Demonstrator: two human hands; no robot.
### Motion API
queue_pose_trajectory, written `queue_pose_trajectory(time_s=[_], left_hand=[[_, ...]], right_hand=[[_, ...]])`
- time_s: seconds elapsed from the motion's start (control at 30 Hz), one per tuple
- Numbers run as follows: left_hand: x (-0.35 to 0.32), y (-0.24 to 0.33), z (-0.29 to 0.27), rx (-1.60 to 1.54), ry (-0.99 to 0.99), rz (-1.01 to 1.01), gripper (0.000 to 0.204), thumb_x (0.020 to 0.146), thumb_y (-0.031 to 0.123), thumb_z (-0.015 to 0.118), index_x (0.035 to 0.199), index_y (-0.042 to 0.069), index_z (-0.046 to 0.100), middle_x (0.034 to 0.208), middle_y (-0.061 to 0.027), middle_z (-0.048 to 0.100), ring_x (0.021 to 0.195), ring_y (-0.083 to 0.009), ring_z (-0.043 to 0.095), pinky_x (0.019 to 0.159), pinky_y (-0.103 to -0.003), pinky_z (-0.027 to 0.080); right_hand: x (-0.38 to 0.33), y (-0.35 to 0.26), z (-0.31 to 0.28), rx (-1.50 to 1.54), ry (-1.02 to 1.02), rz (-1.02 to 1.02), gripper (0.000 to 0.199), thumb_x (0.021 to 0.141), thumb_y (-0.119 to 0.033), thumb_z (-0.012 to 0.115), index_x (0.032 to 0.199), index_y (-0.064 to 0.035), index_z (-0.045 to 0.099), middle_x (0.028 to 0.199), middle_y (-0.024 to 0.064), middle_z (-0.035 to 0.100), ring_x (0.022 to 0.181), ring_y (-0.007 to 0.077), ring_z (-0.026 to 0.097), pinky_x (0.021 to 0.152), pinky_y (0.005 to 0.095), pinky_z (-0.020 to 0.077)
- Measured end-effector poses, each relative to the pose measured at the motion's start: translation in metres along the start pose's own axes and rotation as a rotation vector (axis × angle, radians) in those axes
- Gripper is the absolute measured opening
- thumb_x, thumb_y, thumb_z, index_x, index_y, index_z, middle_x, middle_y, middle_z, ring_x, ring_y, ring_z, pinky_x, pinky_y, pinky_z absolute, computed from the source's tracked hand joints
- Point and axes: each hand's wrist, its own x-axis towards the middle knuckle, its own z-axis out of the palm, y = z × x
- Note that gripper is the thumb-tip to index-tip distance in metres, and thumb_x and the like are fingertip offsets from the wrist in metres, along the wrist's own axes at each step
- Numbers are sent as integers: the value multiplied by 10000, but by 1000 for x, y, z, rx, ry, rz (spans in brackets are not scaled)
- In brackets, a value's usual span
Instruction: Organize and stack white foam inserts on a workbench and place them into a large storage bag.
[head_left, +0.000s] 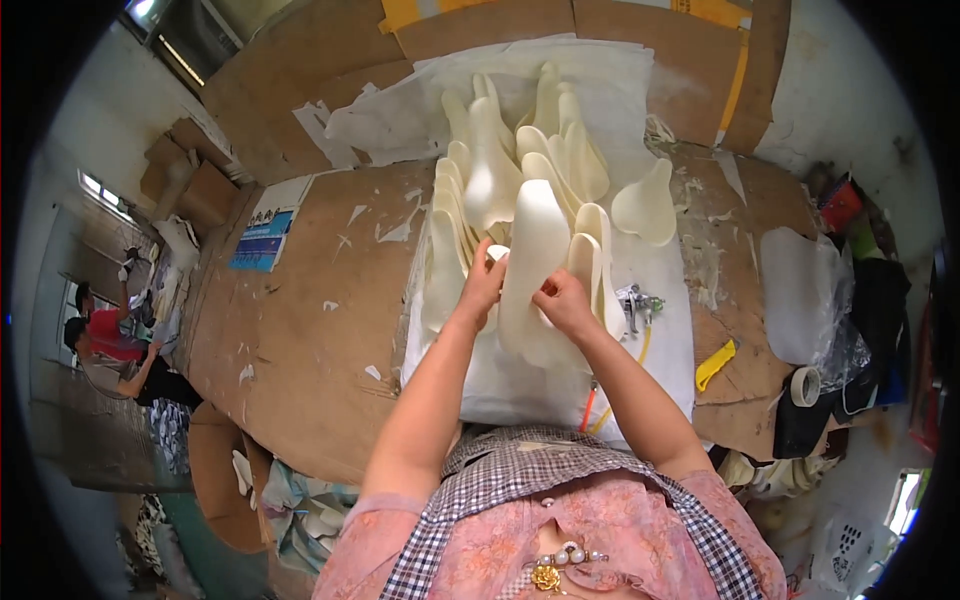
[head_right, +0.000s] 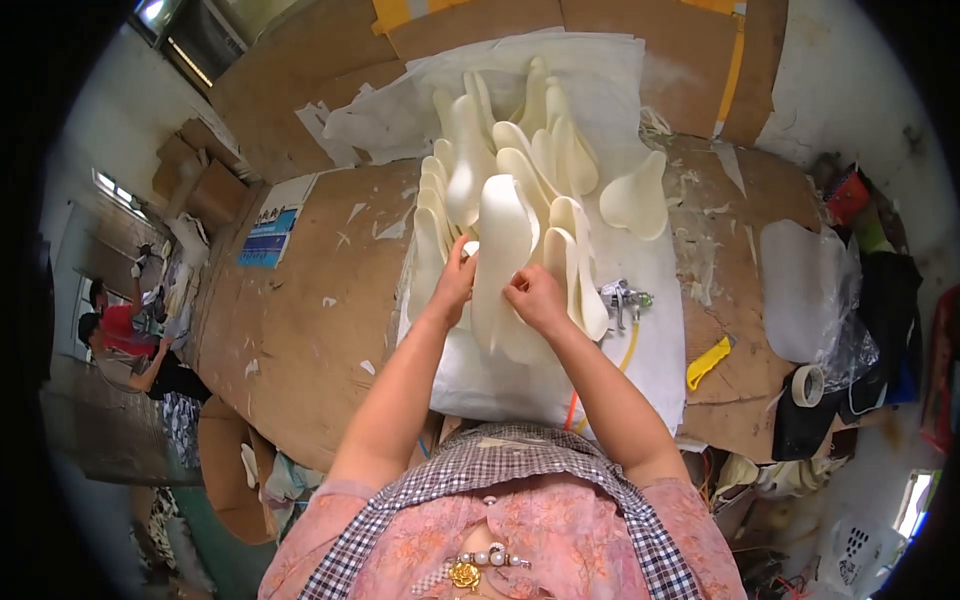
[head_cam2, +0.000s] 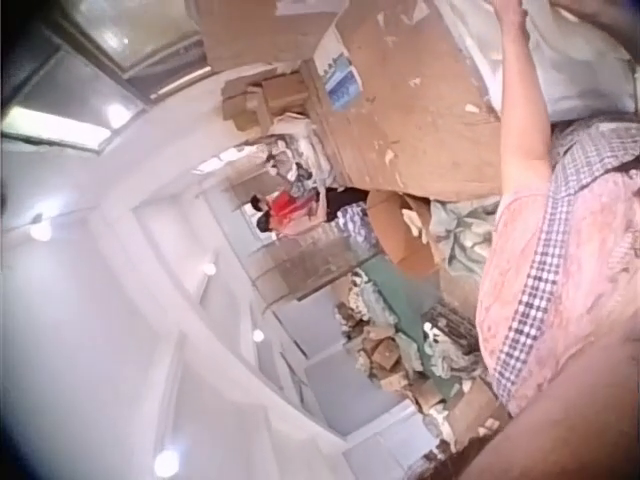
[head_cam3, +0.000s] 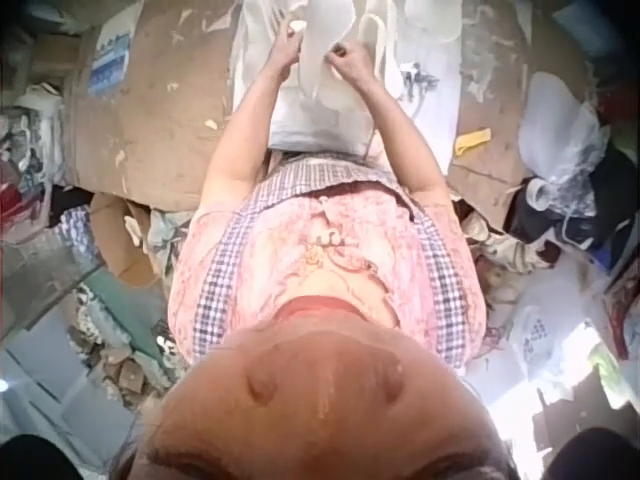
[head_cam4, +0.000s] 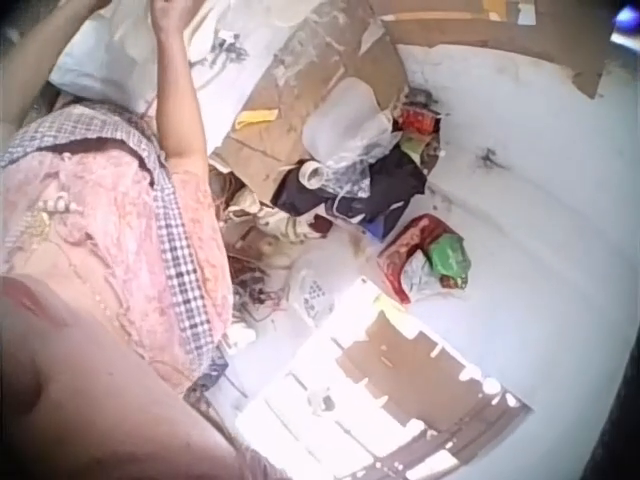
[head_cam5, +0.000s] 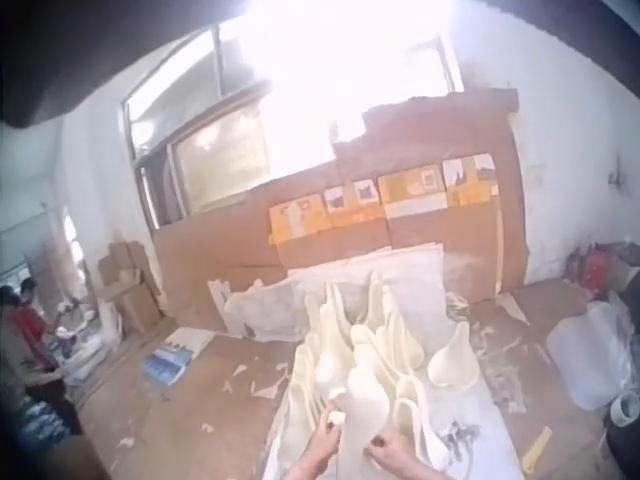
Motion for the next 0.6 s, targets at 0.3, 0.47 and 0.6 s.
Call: queue_pose_trajectory(time_s=[0.3,0.47,0.6], left_hand=[[-2,-6,-2,-432,0,-66,428,886,101,488,1289,12,376,989,-104,627,861,-164,603,745,-275,478],[-34,12,-12,-209,199,53,160,823,92,566,927,-1,643,877,-83,659,756,-134,611,645,-278,478],[-32,33,-48,368,279,420,140,792,111,624,905,33,650,715,-54,579,622,-141,536,588,-286,437]], right_hand=[[-1,-36,-38,-11,-245,66,299,777,-271,663,930,-21,603,921,130,577,856,243,590,765,349,463],[-21,-67,-44,204,-347,146,551,810,-289,637,1251,-15,452,1151,131,564,1093,229,513,926,378,405],[-30,-73,-35,257,-345,51,414,846,-192,587,1203,-6,490,1048,110,600,985,190,562,848,313,444]])
